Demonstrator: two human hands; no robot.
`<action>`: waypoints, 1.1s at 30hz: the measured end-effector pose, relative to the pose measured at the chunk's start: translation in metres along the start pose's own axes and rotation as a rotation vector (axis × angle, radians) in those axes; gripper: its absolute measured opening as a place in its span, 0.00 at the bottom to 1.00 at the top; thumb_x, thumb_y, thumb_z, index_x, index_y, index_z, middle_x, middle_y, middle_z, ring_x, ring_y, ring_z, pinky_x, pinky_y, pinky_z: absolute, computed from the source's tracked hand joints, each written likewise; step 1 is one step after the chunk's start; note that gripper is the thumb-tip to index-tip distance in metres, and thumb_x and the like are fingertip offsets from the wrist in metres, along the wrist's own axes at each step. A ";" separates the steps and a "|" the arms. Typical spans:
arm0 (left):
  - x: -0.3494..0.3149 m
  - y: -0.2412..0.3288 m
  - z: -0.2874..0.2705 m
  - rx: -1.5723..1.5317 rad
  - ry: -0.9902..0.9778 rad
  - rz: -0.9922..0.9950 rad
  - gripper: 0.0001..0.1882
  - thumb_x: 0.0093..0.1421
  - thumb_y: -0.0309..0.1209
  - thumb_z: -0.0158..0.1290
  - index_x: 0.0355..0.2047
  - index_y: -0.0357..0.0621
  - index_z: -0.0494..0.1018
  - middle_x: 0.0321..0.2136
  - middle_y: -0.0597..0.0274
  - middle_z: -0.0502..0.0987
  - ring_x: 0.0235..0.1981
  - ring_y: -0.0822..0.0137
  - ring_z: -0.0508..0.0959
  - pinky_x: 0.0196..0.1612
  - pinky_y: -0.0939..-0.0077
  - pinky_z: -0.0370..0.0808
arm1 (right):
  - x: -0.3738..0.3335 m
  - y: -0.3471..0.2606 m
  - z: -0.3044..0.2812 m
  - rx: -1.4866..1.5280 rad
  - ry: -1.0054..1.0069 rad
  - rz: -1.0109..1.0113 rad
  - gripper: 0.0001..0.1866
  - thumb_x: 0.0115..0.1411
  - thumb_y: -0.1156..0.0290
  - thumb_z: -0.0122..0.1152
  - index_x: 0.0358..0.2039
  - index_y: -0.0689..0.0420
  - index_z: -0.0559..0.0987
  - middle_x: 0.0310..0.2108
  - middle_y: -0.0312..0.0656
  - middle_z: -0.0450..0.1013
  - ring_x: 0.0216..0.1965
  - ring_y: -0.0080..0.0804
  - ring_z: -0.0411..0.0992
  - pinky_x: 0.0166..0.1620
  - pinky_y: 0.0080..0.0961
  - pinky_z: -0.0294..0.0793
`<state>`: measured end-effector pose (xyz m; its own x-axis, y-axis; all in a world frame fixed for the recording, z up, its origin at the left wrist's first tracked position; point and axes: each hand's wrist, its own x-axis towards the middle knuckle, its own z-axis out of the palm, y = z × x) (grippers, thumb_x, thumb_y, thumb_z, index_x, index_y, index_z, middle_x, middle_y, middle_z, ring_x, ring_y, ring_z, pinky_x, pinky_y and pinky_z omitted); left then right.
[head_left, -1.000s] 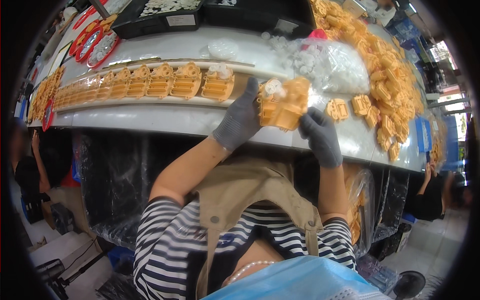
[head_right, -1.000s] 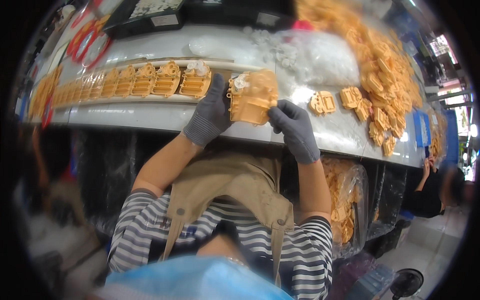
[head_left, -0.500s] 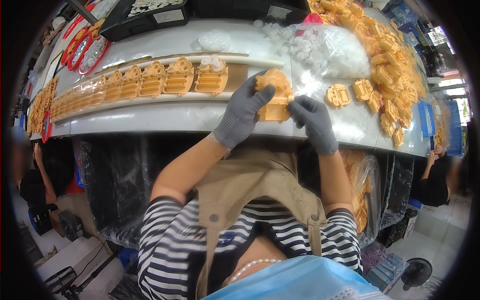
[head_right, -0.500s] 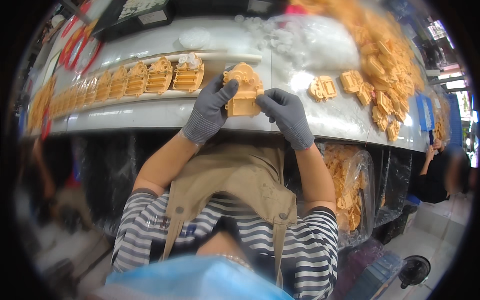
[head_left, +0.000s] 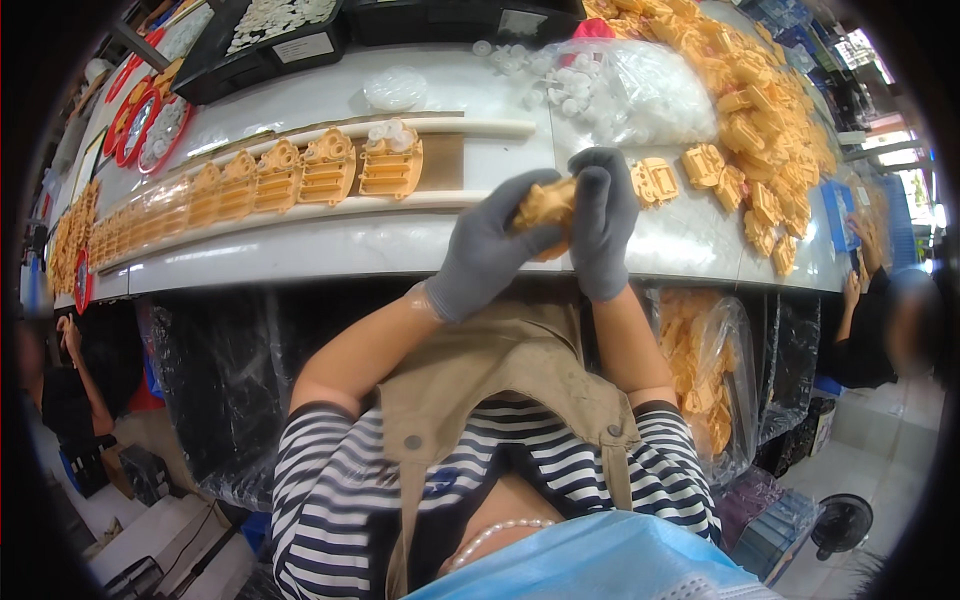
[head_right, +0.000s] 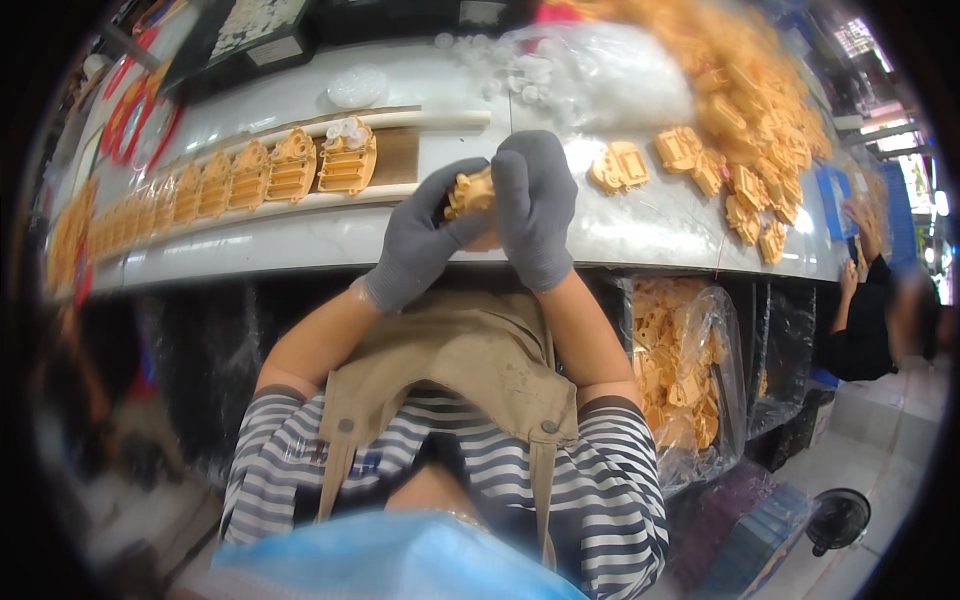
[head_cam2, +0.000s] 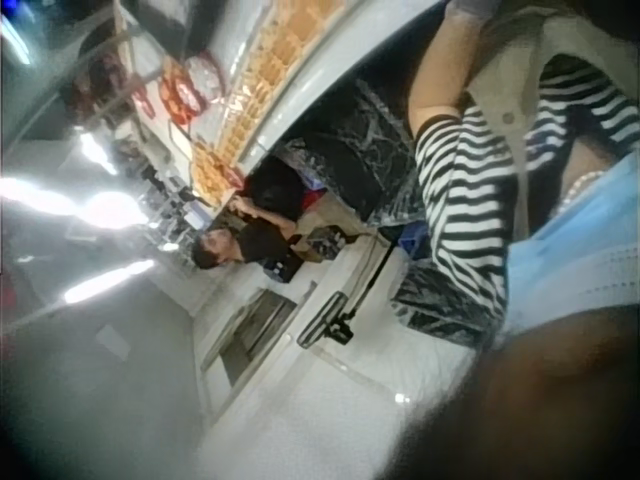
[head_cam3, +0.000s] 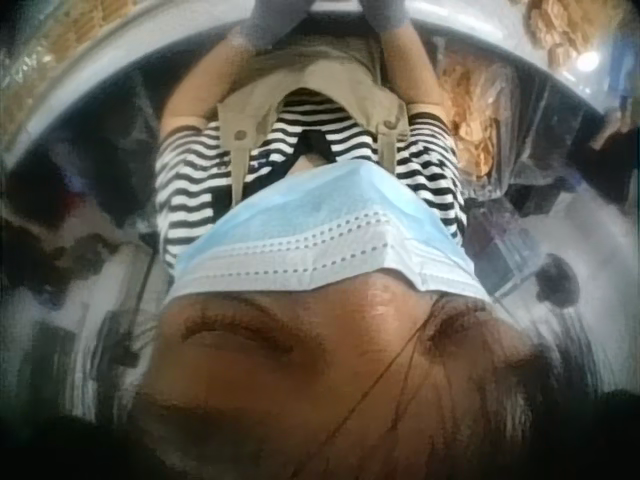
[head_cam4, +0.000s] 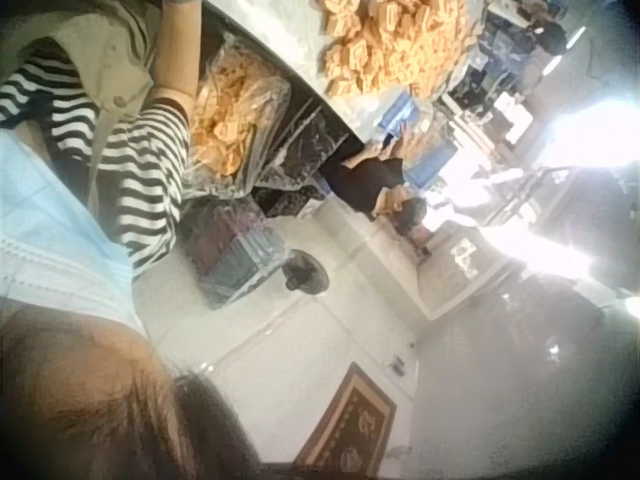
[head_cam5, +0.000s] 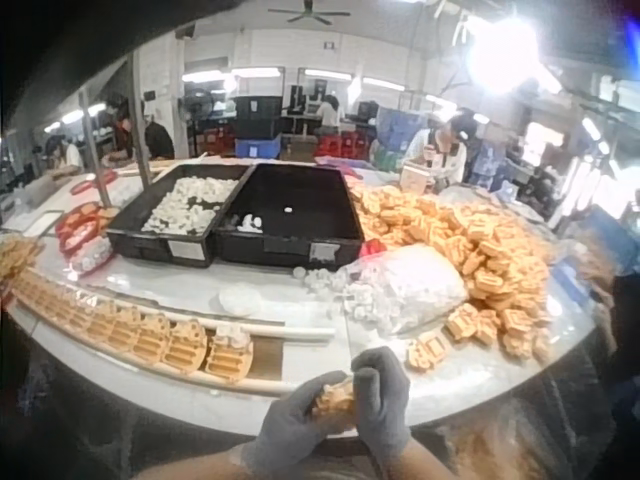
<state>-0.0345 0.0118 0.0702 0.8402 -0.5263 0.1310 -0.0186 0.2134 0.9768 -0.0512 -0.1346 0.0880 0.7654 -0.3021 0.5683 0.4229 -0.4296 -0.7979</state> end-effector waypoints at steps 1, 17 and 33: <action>-0.001 0.002 0.001 0.099 -0.030 0.023 0.27 0.60 0.28 0.58 0.58 0.38 0.65 0.47 0.59 0.75 0.47 0.74 0.74 0.50 0.78 0.73 | 0.000 -0.004 -0.001 -0.002 -0.021 0.039 0.19 0.67 0.57 0.48 0.30 0.63 0.72 0.27 0.41 0.67 0.29 0.29 0.65 0.35 0.25 0.67; 0.003 0.012 -0.015 -0.620 0.059 0.114 0.30 0.62 0.27 0.54 0.62 0.43 0.57 0.50 0.59 0.68 0.50 0.68 0.71 0.55 0.74 0.69 | -0.005 0.003 -0.014 0.300 -0.049 -0.026 0.36 0.59 0.44 0.56 0.52 0.66 0.66 0.49 0.43 0.66 0.48 0.31 0.66 0.52 0.27 0.67; 0.012 0.013 -0.026 -0.111 -0.157 0.196 0.13 0.57 0.20 0.58 0.44 0.39 0.74 0.46 0.60 0.74 0.45 0.73 0.74 0.48 0.80 0.73 | -0.012 -0.003 -0.035 -0.114 -0.312 -0.151 0.25 0.43 0.76 0.73 0.42 0.57 0.73 0.34 0.44 0.73 0.30 0.37 0.74 0.33 0.27 0.74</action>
<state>-0.0102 0.0300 0.0805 0.7316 -0.5854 0.3493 -0.1061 0.4083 0.9066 -0.0782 -0.1592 0.0908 0.8173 0.0386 0.5749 0.4989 -0.5467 -0.6724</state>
